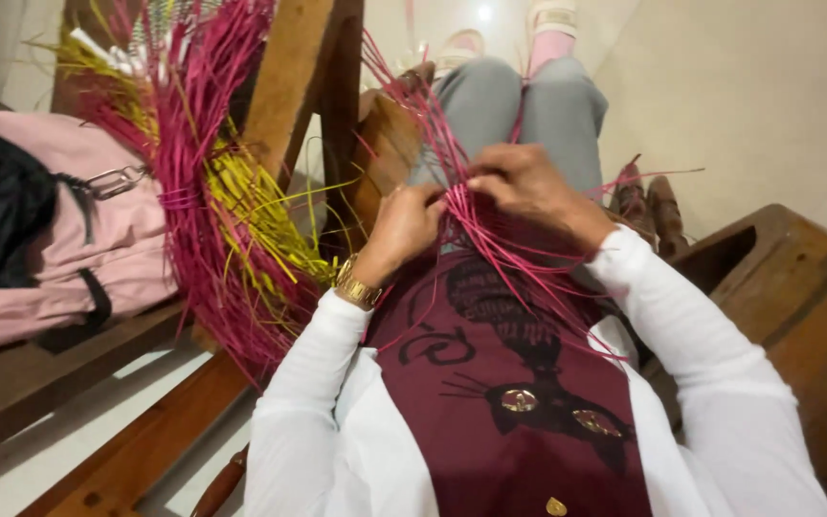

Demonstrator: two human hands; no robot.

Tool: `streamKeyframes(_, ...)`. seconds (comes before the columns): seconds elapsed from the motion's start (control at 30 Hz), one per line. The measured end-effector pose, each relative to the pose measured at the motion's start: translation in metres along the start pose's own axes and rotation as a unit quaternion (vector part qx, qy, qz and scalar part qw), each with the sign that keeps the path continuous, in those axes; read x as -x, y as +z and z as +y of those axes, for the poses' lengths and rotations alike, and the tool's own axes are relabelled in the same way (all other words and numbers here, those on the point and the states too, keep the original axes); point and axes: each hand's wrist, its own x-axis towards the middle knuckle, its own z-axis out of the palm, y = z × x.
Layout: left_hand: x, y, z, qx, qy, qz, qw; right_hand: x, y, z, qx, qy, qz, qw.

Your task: A person is weaving colored strands together to create a patterned craft item.

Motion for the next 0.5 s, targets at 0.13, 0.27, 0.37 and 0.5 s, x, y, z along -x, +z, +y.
streamKeyframes(0.13,-0.002,0.020,-0.011,0.077,-0.037,0.031,0.996,-0.020,0.006,-0.023,0.014,0.042,-0.110,0.993)
streamKeyframes(0.27,-0.004,0.031,-0.019,0.100,-0.041,0.075,0.991,-0.031,0.020,-0.008,0.180,0.080,-0.207,0.958)
streamKeyframes(0.37,0.003,0.032,-0.013,0.125,-0.010,0.110,0.986,-0.027,0.023,0.002,0.205,0.078,-0.204,0.954)
streamKeyframes(0.5,0.007,0.038,-0.010,0.163,0.035,0.139,0.976,-0.016,0.016,0.021,0.166,0.041,-0.160,0.972)
